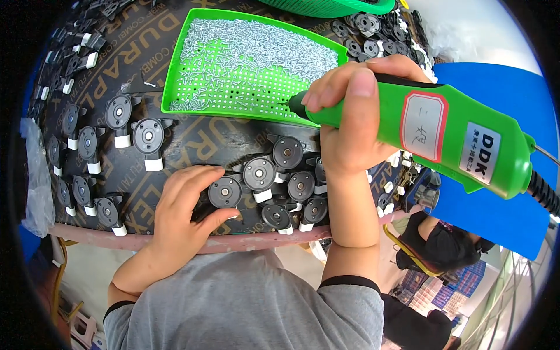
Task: Assemble small electronic motors using an electric screwdriver at an industrial workbench.
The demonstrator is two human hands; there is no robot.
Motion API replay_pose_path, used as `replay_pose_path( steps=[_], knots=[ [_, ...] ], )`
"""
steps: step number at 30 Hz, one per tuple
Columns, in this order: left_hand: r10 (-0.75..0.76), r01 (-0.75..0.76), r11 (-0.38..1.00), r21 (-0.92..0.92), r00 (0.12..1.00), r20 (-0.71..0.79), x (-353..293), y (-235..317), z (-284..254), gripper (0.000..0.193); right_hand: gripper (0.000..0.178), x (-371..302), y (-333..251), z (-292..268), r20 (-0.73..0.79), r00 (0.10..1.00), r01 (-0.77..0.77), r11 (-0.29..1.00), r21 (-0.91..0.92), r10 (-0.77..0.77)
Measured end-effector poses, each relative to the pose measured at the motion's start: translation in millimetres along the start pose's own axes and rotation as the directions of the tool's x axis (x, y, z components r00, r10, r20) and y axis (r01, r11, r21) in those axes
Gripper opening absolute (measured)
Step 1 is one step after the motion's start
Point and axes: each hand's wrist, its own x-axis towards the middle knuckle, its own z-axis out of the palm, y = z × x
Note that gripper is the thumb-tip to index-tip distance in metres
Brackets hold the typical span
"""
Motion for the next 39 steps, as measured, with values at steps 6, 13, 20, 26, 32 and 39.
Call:
replay_pose_path(
  steps=[6, 13, 20, 26, 32, 39],
  knots=[
    [-0.006, 0.006, 1.0, -0.025, 1.0, -0.005, 1.4, 4.1, -3.6, 0.059, 0.029, 0.3, -47.3, -4.3, 0.218, 0.971, 0.086, 0.995, 0.052, -0.095],
    [-0.015, 0.014, 1.0, -0.021, 1.0, -0.003, 0.2, 1.9, -1.9, 0.056, 0.028, -44.5, -78.6, 37.1, 0.38, 0.92, 0.035, 0.986, 0.16, -0.095],
    [0.008, -0.008, 1.0, -0.023, 1.0, -0.011, -1.6, 0.1, -0.4, 0.053, 0.031, -31.8, -65.2, 49.9, 0.629, 0.777, -0.121, 0.978, 0.172, -0.014],
    [-0.045, 0.045, 0.998, -0.052, 0.999, -0.008, -2.0, 2.5, -1.8, 0.065, 0.03, -32.0, -62.5, 48.6, 0.664, 0.748, -0.167, 0.971, 0.172, 0.011],
    [0.003, -0.004, 1.0, -0.02, 1.0, -0.02, -0.2, 1.1, -2.7, 0.051, 0.031, -40.4, -56.6, 41.9, 0.664, 0.747, -0.165, 0.969, 0.186, 0.0],
    [-0.007, 0.007, 1.0, -0.01, 1.0, -0.014, -1.6, -1.0, -3.2, 0.051, 0.029, -48.8, -56.1, 45.8, 0.57, 0.821, -0.09, 0.98, 0.179, -0.028]
  ],
)
